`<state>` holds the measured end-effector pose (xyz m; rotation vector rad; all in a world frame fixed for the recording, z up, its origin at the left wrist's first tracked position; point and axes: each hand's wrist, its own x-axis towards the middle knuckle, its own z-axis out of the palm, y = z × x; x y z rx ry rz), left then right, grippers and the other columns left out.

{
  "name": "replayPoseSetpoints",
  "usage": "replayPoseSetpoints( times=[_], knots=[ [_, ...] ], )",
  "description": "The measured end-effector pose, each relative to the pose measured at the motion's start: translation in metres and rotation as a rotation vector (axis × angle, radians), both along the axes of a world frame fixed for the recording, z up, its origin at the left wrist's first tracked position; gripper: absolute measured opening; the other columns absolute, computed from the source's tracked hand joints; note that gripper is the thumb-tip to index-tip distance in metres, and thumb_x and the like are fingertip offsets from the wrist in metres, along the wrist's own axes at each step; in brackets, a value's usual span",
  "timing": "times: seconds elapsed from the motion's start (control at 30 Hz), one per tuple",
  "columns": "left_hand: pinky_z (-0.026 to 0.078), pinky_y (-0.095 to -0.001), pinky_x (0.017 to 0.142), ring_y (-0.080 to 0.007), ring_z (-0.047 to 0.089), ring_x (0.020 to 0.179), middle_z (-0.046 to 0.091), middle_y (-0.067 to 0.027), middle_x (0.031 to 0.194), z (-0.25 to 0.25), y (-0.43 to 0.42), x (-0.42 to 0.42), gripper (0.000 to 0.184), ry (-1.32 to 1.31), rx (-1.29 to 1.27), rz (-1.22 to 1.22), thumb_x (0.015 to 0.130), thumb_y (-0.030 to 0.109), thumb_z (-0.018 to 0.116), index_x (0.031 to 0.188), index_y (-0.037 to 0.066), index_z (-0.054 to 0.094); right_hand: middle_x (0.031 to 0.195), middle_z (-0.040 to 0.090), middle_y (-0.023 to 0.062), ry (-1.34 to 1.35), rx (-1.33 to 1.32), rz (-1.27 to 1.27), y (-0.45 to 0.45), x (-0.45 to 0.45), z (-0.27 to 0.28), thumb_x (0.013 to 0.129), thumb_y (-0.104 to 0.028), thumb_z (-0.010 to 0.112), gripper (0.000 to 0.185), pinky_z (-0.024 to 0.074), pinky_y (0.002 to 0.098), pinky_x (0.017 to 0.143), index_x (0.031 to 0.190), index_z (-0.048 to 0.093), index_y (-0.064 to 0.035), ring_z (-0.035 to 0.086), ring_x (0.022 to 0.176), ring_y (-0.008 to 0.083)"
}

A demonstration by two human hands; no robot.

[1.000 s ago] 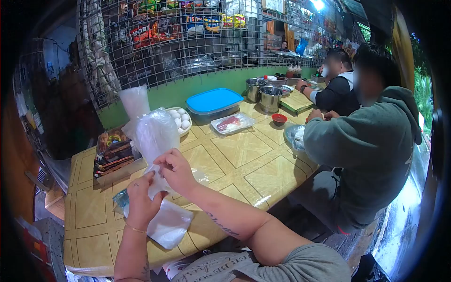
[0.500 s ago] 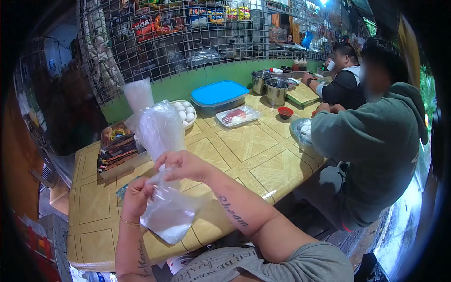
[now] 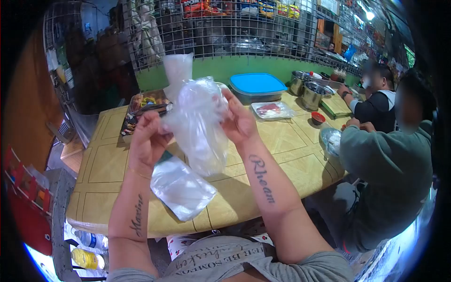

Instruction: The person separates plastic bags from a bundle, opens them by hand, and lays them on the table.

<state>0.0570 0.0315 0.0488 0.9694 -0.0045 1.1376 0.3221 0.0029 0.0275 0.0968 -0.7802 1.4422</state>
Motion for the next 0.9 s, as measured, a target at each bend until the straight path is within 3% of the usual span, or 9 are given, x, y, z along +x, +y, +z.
replayPoseSetpoints(
  times=[0.2,0.3,0.33,0.43,0.47,0.57,0.7,0.83,0.9],
  knots=[
    [0.058,-0.0348,0.081,-0.0172,0.066,0.087,0.066,-0.0103,0.106,0.056,0.041,0.033,0.032,0.000,0.073,-0.026,0.092,0.002,0.059,0.123,0.006,0.057,0.094,0.058,0.0058,-0.022,-0.051,-0.165,0.023,0.008,0.074,0.090,-0.005,0.060,0.045,0.0512,0.0349,0.070,0.129,0.041,-0.0193,0.057,0.075,0.0151],
    [0.058,-0.0360,0.082,-0.0220,0.065,0.102,0.063,-0.0136,0.117,0.070,0.074,0.045,0.047,-0.034,0.191,-0.174,0.092,0.005,0.060,0.137,0.001,0.046,0.096,0.060,0.0017,-0.046,-0.094,-0.173,0.042,0.018,0.089,0.093,-0.007,0.057,0.035,0.0516,0.0466,0.087,0.123,0.047,-0.0194,0.061,0.088,0.0219],
    [0.059,-0.0330,0.079,-0.0205,0.066,0.098,0.062,-0.0138,0.118,0.075,0.068,0.053,0.044,-0.020,0.138,-0.126,0.091,0.000,0.059,0.133,0.000,0.048,0.092,0.054,0.0061,0.000,-0.122,-0.124,0.041,0.021,0.092,0.091,-0.002,0.057,0.047,0.0526,0.0386,0.063,0.129,0.038,-0.0225,0.058,0.078,0.0224],
    [0.057,-0.0252,0.067,-0.0140,0.063,0.080,0.066,-0.0090,0.100,0.063,0.078,0.064,0.037,0.154,0.039,-0.120,0.088,-0.005,0.053,0.124,-0.001,0.056,0.097,0.055,0.0103,0.017,-0.350,-0.236,0.034,0.019,0.095,0.090,-0.002,0.058,0.054,0.0546,0.0397,0.064,0.135,0.034,-0.0211,0.059,0.077,0.0248],
    [0.053,-0.0232,0.061,-0.0130,0.061,0.075,0.064,-0.0074,0.095,0.045,0.090,0.065,0.036,0.217,-0.063,-0.065,0.084,-0.006,0.051,0.120,-0.001,0.056,0.103,0.054,0.0147,-0.022,-0.386,-0.251,0.049,0.026,0.081,0.092,-0.002,0.056,0.054,0.0559,0.0337,0.062,0.139,0.035,-0.0162,0.060,0.075,0.0247],
    [0.044,-0.0203,0.050,-0.0113,0.055,0.062,0.060,-0.0042,0.082,0.011,0.092,0.066,0.029,0.403,-0.144,0.107,0.078,-0.006,0.051,0.107,-0.002,0.059,0.091,0.057,0.0091,-0.052,-0.504,-0.149,0.076,0.046,0.035,0.093,-0.003,0.055,0.016,0.0475,0.0186,0.048,0.110,0.054,-0.0042,0.059,0.069,0.0155],
    [0.035,-0.0212,0.046,-0.0107,0.046,0.052,0.055,-0.0021,0.067,-0.016,0.085,0.060,0.020,0.726,0.099,0.319,0.076,-0.004,0.052,0.092,-0.001,0.064,0.090,0.059,0.0095,-0.094,-0.632,-0.269,0.055,0.025,-0.004,0.088,0.009,0.041,0.035,0.0371,0.0161,0.042,0.119,0.055,0.0002,0.056,0.064,0.0120],
    [0.050,-0.0336,0.059,-0.0219,0.065,0.069,0.070,-0.0125,0.084,-0.045,0.073,0.070,0.024,1.260,0.362,0.702,0.077,0.000,0.054,0.096,-0.003,0.068,0.082,0.059,0.0061,-0.213,-0.557,-0.183,0.065,0.019,-0.061,0.085,0.010,0.043,0.031,0.0364,0.0154,0.042,0.110,0.059,-0.0004,0.053,0.059,0.0094],
    [0.051,-0.0401,0.072,-0.0320,0.069,0.079,0.070,-0.0209,0.084,-0.085,0.082,0.068,0.021,1.193,0.558,0.795,0.077,0.000,0.056,0.092,-0.008,0.067,0.081,0.058,0.0043,-0.206,-0.612,-0.219,0.060,0.010,-0.079,0.083,0.010,0.045,0.031,0.0361,0.0153,0.041,0.107,0.059,-0.0032,0.052,0.059,0.0090]
  ],
)
